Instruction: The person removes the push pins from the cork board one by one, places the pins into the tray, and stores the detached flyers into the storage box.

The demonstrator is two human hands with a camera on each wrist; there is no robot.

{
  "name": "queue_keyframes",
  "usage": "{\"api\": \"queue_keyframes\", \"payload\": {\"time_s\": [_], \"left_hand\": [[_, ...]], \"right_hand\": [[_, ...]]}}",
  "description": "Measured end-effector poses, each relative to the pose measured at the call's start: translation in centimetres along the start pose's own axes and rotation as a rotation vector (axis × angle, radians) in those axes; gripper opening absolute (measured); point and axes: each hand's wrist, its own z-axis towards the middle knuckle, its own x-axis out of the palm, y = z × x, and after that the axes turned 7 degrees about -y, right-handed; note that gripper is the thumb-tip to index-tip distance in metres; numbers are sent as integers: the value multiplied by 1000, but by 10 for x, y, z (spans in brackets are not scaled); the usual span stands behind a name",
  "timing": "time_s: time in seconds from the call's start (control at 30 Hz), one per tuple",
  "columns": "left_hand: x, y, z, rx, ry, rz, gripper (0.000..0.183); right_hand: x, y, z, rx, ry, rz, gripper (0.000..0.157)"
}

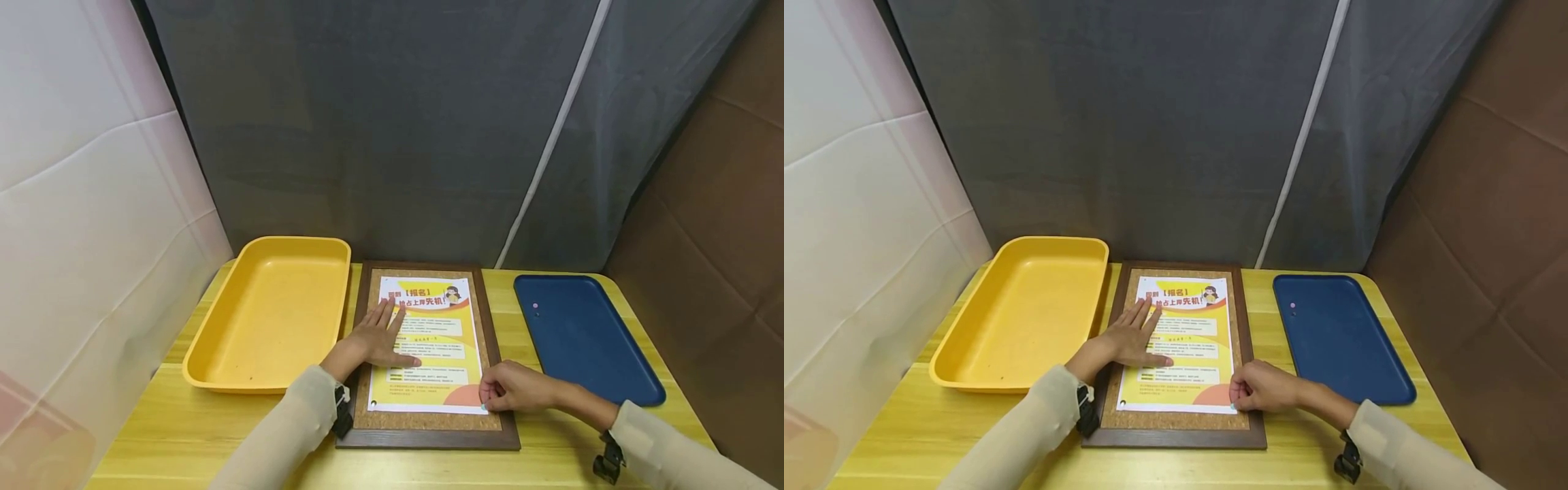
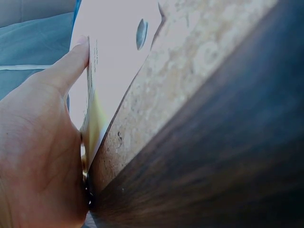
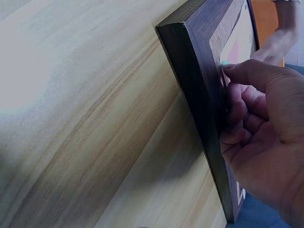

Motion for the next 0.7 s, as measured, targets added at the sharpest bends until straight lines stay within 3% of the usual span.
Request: {"api": "queue_keyframes", "payload": {"time_s": [0.27, 0.53, 0.7], "left_hand": [[-13, -7, -11, 2, -1, -22, 127], [-13, -7, -12, 9, -8, -21, 127], [-10, -5, -10, 10, 3, -20, 129]], "right_hand": [[1, -2, -1, -29, -18, 15, 11], [2, -4, -1, -70, -30, 9, 11], [1, -3, -3, -66, -10, 65, 8]]}}
